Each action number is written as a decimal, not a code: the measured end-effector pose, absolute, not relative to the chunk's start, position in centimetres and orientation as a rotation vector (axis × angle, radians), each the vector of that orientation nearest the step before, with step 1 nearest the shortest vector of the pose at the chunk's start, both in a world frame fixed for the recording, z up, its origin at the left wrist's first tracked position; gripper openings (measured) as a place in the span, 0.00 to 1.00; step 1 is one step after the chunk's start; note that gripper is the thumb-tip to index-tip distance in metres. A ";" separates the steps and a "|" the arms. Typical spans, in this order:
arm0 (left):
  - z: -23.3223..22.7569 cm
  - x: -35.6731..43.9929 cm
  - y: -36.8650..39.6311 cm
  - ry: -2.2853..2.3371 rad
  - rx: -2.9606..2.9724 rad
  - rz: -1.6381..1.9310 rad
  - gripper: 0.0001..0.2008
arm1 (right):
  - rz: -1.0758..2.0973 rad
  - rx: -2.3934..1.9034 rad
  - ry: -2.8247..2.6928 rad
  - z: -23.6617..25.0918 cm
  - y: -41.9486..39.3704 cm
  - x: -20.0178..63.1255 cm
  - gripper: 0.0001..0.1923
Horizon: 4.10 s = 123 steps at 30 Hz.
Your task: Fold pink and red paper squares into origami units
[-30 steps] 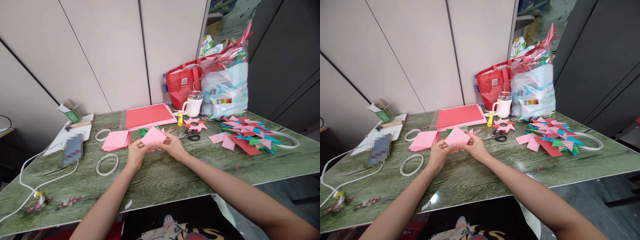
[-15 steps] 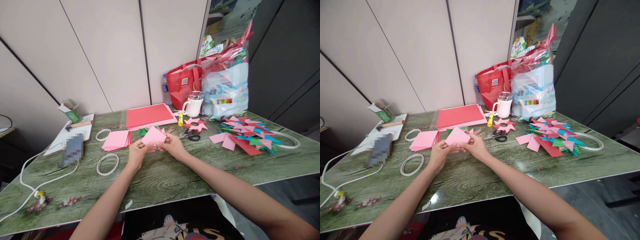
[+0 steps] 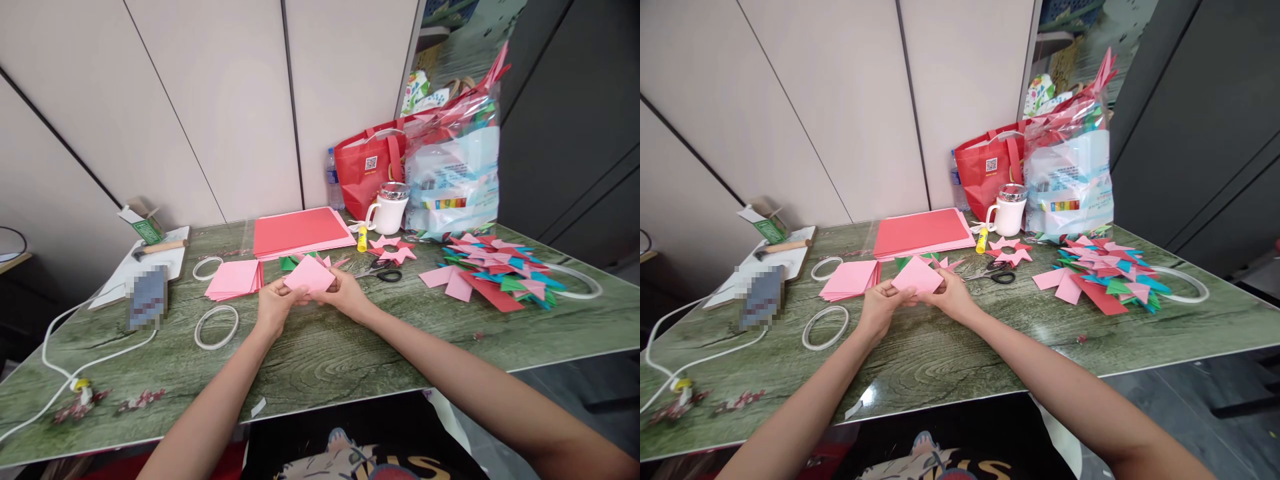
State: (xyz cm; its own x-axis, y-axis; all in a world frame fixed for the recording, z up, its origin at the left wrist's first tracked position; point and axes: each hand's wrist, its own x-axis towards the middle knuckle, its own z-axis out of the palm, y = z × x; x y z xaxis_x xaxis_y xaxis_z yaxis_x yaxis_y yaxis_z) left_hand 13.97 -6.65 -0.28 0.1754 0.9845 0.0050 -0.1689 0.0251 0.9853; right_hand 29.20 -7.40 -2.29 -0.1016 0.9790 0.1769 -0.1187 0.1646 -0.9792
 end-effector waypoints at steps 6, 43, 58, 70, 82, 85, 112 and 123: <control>0.0 13.9 -6.7 0.934 1.189 1.077 0.22 | 1.220 -0.996 -1.280 -2.0 -7.6 29.1 0.18; -0.6 13.5 -6.2 0.942 1.720 1.412 0.05 | 1.098 -0.790 -1.311 -1.9 -7.1 29.6 0.19; 0.1 13.4 -6.3 0.950 1.511 1.325 0.07 | 0.968 -0.673 -1.547 -2.4 -7.2 29.7 0.11; 0.8 13.5 -6.2 0.822 1.110 1.234 0.10 | 0.983 -0.767 -1.417 -1.8 -7.3 29.8 0.07; 0.3 13.4 -6.4 0.939 1.179 1.139 0.12 | 0.961 -0.806 -1.430 -2.5 -7.0 29.9 0.07; 0.3 13.3 -6.3 0.948 1.188 1.152 0.12 | 0.962 -0.810 -1.468 -2.5 -7.0 29.8 0.08; 0.1 13.8 -6.6 0.862 1.317 1.093 0.18 | 0.983 -0.938 -1.345 -2.2 -7.0 29.8 0.21; 0.4 13.6 -6.7 0.923 1.396 1.041 0.16 | 1.036 -0.968 -1.230 -1.6 -7.2 29.9 0.14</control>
